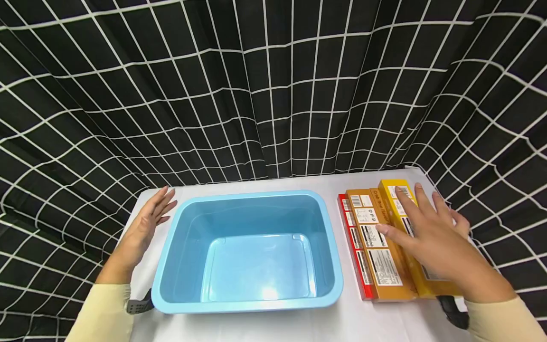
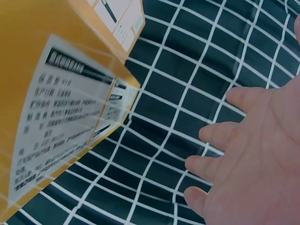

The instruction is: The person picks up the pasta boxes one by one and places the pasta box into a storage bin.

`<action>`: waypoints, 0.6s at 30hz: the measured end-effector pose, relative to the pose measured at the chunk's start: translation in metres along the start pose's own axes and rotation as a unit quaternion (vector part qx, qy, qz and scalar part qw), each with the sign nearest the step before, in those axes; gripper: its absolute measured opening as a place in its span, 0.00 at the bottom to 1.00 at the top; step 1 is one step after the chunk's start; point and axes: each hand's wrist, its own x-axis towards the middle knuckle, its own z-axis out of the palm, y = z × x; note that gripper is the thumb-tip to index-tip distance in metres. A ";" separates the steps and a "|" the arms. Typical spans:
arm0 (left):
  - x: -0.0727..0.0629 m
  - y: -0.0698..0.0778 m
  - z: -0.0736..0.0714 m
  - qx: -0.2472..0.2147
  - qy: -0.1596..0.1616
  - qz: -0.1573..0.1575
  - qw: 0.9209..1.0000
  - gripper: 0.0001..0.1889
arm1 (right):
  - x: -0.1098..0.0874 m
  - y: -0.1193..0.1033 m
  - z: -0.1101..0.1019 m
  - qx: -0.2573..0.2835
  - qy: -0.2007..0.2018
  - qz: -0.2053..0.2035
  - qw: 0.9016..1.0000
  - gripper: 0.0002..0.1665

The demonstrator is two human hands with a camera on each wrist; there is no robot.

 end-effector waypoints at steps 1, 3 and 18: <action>0.000 -0.002 0.002 -0.018 0.001 -0.001 1.000 0.38 | 0.000 0.002 0.000 0.002 0.003 0.003 1.000 0.60; 0.000 -0.005 0.006 -0.055 0.000 -0.002 0.998 0.37 | 0.000 0.005 0.001 0.011 0.012 0.009 1.000 0.59; 0.001 -0.013 0.027 -0.189 -0.016 0.038 0.981 0.36 | -0.010 0.021 -0.006 0.076 0.070 0.021 0.994 0.50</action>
